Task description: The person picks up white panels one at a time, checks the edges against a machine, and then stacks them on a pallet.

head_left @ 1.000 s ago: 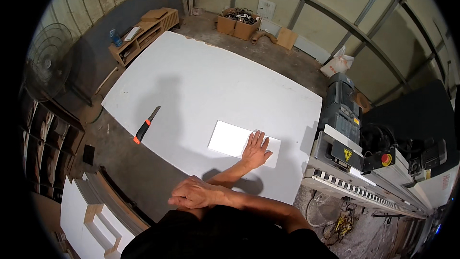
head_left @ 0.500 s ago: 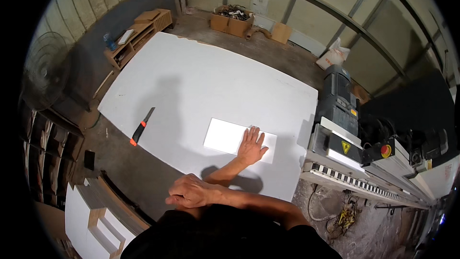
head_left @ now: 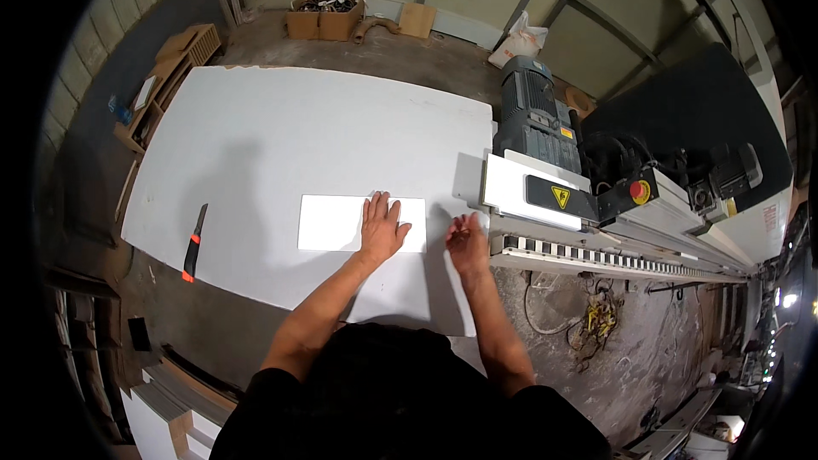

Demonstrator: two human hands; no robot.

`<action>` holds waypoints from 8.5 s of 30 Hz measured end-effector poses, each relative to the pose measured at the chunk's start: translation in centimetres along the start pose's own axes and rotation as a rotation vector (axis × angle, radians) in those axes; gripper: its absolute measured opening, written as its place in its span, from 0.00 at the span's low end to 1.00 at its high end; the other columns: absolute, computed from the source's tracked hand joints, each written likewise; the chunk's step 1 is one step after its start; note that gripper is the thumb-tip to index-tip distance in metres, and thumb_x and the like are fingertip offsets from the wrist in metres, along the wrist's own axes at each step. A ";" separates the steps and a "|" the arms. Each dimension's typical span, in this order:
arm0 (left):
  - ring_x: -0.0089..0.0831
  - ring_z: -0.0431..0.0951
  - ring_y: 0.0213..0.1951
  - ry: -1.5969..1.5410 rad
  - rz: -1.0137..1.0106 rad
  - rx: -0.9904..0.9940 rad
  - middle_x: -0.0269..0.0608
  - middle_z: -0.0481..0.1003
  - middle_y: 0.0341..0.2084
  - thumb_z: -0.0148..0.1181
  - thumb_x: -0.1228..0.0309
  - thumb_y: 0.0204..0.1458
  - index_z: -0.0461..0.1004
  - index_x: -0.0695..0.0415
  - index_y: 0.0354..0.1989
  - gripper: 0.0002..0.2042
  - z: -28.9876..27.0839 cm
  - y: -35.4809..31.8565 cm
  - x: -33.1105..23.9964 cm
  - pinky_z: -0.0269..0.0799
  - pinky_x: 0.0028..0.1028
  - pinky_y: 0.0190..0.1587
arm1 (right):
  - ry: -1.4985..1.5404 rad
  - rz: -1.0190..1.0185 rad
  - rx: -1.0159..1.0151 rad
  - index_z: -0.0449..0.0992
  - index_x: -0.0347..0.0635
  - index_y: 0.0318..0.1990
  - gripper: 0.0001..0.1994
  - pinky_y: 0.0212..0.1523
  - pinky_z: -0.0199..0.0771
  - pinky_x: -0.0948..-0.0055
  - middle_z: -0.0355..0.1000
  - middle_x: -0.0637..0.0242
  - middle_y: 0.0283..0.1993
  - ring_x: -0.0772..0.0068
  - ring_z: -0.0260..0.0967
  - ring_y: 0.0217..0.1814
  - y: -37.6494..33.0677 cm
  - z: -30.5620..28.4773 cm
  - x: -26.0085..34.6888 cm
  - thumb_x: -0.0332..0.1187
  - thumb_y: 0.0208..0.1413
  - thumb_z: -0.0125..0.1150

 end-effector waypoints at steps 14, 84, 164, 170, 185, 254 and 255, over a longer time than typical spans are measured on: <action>0.30 0.77 0.41 -0.939 -0.427 0.236 0.45 0.78 0.42 0.61 0.67 0.56 0.66 0.64 0.61 0.25 -0.8 1.3 -4.9 0.72 0.27 0.46 | -0.016 0.003 0.014 0.74 0.42 0.40 0.05 0.29 0.70 0.76 0.72 0.67 0.29 0.71 0.70 0.29 1.7 0.3 0.1 0.32 0.61 0.57; 0.55 0.61 0.61 -0.012 -0.320 0.003 0.60 0.60 0.60 0.70 0.71 0.39 0.59 0.62 0.66 0.41 -12.9 -10.8 10.8 0.60 0.41 0.63 | -1.320 -0.509 0.234 0.68 0.34 0.59 0.30 0.44 0.75 0.69 0.72 0.58 0.49 0.65 0.73 0.44 -4.2 0.8 -2.3 0.31 0.48 0.72; 0.38 0.74 0.54 -0.522 -0.577 -0.007 0.55 0.72 0.54 0.66 0.75 0.48 0.56 0.66 0.67 0.37 -12.1 -9.6 14.3 0.71 0.29 0.54 | -1.465 -0.408 0.151 0.78 0.35 0.41 0.15 0.34 0.72 0.70 0.74 0.61 0.26 0.74 0.70 0.29 -3.1 1.5 -2.2 0.40 0.57 0.62; 0.31 0.79 0.42 -0.508 -0.700 -0.099 0.49 0.79 0.44 0.64 0.76 0.49 0.59 0.69 0.65 0.33 -11.4 -9.8 15.3 0.73 0.26 0.47 | -1.422 -0.520 0.096 0.78 0.31 0.30 0.15 0.27 0.64 0.73 0.69 0.67 0.20 0.78 0.62 0.23 -2.1 0.9 -2.4 0.38 0.58 0.61; 0.26 0.75 0.43 -0.732 -0.696 -0.161 0.42 0.77 0.43 0.61 0.80 0.52 0.66 0.68 0.59 0.24 -10.5 -10.7 15.8 0.71 0.26 0.49 | -1.217 -0.398 0.037 0.78 0.33 0.44 0.16 0.31 0.68 0.77 0.74 0.70 0.28 0.81 0.67 0.30 -0.9 -2.3 -2.4 0.39 0.57 0.63; 0.51 0.61 0.63 -0.070 -0.350 0.199 0.58 0.59 0.63 0.71 0.73 0.42 0.56 0.65 0.67 0.41 -13.3 -9.0 10.9 0.63 0.37 0.63 | -1.745 -0.761 0.100 0.75 0.36 0.45 0.17 0.39 0.76 0.59 0.75 0.53 0.40 0.51 0.75 0.37 -5.4 1.8 -2.0 0.31 0.47 0.67; 0.51 0.61 0.64 -0.055 -0.334 0.198 0.57 0.59 0.63 0.70 0.73 0.43 0.56 0.66 0.67 0.41 -13.4 -9.0 10.8 0.63 0.37 0.63 | -1.777 -0.781 0.088 0.76 0.36 0.44 0.16 0.39 0.75 0.58 0.76 0.54 0.39 0.50 0.75 0.37 -5.4 1.7 -2.1 0.31 0.48 0.67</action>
Point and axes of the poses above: each hand's wrist, its own y-axis towards the middle knuckle, its own z-axis out of the palm, x = y × z, the point moved 6 cm from there along y, towards the middle knuckle
